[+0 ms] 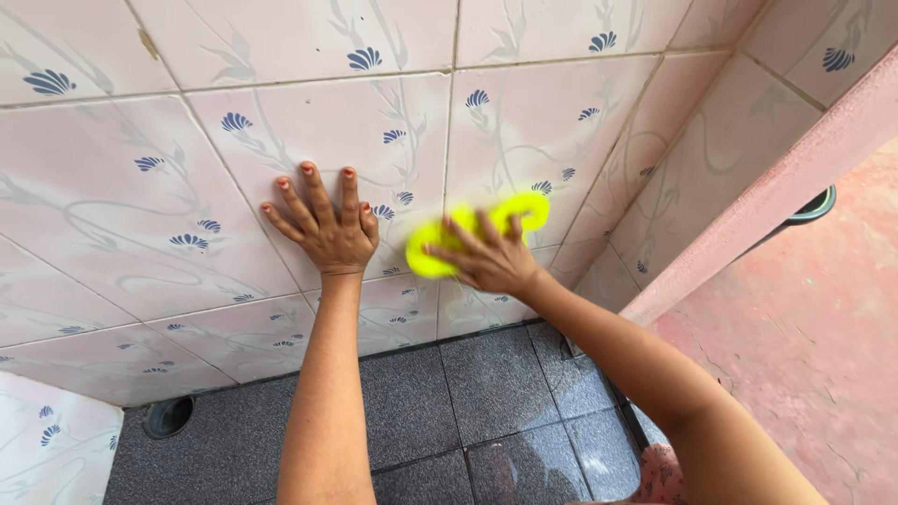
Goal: The person scrubs the floor and wall tiles with a sponge and water, periodically dipping a small bucket into a larger bucket of water.
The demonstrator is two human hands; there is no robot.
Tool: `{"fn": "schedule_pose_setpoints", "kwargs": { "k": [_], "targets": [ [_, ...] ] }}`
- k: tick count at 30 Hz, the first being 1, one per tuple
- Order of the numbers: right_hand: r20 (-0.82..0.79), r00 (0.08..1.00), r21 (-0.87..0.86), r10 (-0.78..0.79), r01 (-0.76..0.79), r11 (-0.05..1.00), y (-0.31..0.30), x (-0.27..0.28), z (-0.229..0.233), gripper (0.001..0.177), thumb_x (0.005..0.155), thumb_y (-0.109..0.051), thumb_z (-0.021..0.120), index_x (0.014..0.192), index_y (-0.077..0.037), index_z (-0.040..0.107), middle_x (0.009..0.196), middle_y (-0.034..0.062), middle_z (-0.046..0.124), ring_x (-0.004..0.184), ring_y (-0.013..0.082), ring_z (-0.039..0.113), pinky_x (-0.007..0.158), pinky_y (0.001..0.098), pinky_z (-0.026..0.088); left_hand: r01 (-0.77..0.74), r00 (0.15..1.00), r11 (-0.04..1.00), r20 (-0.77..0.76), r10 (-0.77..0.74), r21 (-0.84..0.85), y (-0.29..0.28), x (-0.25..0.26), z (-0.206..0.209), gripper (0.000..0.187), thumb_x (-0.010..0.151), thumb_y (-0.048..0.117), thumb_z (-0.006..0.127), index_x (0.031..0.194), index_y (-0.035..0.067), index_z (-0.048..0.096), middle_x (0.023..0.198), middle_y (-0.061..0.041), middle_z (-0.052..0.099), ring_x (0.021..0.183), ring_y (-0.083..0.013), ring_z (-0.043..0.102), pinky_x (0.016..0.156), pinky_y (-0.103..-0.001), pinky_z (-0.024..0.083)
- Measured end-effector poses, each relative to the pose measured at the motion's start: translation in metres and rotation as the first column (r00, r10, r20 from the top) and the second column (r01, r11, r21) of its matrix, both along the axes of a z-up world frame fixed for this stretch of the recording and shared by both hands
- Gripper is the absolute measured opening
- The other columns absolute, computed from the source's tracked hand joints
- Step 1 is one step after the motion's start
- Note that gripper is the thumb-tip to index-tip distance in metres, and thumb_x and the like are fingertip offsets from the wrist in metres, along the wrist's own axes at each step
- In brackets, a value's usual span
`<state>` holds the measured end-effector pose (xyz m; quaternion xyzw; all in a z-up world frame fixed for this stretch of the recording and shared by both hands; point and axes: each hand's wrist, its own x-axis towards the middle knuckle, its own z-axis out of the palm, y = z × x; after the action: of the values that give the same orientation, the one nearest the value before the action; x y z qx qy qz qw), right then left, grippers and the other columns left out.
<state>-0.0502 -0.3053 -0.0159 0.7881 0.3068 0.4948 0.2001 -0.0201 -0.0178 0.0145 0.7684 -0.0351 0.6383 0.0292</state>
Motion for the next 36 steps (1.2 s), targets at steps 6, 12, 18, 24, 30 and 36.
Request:
{"fn": "schedule_pose_setpoints", "kwargs": {
  "k": [6, 12, 18, 24, 30, 36],
  "targets": [
    [0.191, 0.969, 0.052, -0.154, 0.147, 0.988, -0.126, 0.034, 0.005, 0.064, 0.106, -0.057, 0.067, 0.162, -0.046, 0.038, 0.167, 0.012, 0.024, 0.151, 0.0404, 0.024, 0.117, 0.0749, -0.002, 0.004, 1.0, 1.0, 0.0, -0.004, -0.01, 0.0, 0.001, 0.0, 0.052, 0.116, 0.044, 0.024, 0.168, 0.035, 0.021, 0.174, -0.01, 0.015, 0.16, -0.0388, 0.011, 0.127, -0.068, 0.003],
    [0.053, 0.986, 0.665, -0.159, 0.083, 0.742, -0.176, 0.032, 0.063, 0.08, 0.1, -0.012, 0.056, 0.166, -0.023, 0.013, 0.174, 0.024, 0.008, 0.156, 0.044, 0.02, 0.122, 0.0606, 0.019, 0.002, 1.0, 1.0, 0.002, -0.002, -0.008, -0.001, 0.003, -0.003, 0.053, 0.116, 0.044, 0.023, 0.168, 0.035, 0.02, 0.175, -0.01, 0.014, 0.161, -0.0383, 0.01, 0.128, -0.068, 0.003],
    [-0.225, 0.966, 0.175, -0.126, 0.168, 0.97, -0.051, 0.018, -0.003, 0.068, 0.096, -0.074, 0.058, 0.157, -0.046, 0.048, 0.172, 0.0138, 0.0, 0.147, 0.0529, -0.012, 0.11, 0.0702, -0.021, -0.02, 1.0, 1.0, -0.007, 0.02, -0.007, -0.001, 0.005, -0.005, 0.053, 0.116, 0.045, 0.022, 0.168, 0.036, 0.018, 0.175, -0.01, 0.014, 0.161, -0.0374, 0.009, 0.127, -0.068, 0.003],
    [0.161, 0.975, 0.184, -0.152, 0.122, 0.975, -0.003, 0.004, 0.039, 0.052, 0.103, -0.059, 0.068, 0.152, -0.06, 0.047, 0.175, 0.0075, 0.006, 0.157, 0.0393, 0.002, 0.119, 0.064, -0.006, -0.004, 1.0, 1.0, -0.023, 0.004, -0.005, 0.001, 0.002, -0.005, 0.053, 0.116, 0.045, 0.023, 0.168, 0.037, 0.019, 0.175, -0.009, 0.013, 0.161, -0.0373, 0.009, 0.127, -0.068, 0.003],
    [-0.013, 0.972, 0.607, -0.235, 0.194, 0.771, -0.104, 0.018, 0.107, 0.052, 0.111, -0.033, 0.065, 0.16, -0.025, 0.048, 0.172, 0.0242, 0.021, 0.159, 0.0468, 0.018, 0.123, 0.0659, 0.012, 0.011, 1.0, 1.0, -0.012, -0.012, -0.004, 0.001, 0.002, -0.004, 0.053, 0.117, 0.044, 0.025, 0.168, 0.036, 0.019, 0.175, -0.01, 0.013, 0.161, -0.0373, 0.009, 0.127, -0.068, 0.003],
    [0.152, 0.967, 0.442, -0.206, 0.12, 0.889, -0.115, 0.043, 0.02, 0.058, 0.104, -0.041, 0.074, 0.156, -0.032, 0.05, 0.167, 0.0213, 0.024, 0.156, 0.0466, 0.01, 0.121, 0.069, 0.01, 0.002, 1.0, 1.0, -0.011, -0.002, 0.005, 0.001, 0.003, -0.004, 0.054, 0.116, 0.043, 0.025, 0.168, 0.036, 0.019, 0.175, -0.01, 0.013, 0.161, -0.0375, 0.009, 0.127, -0.068, 0.003]
  ]
}}
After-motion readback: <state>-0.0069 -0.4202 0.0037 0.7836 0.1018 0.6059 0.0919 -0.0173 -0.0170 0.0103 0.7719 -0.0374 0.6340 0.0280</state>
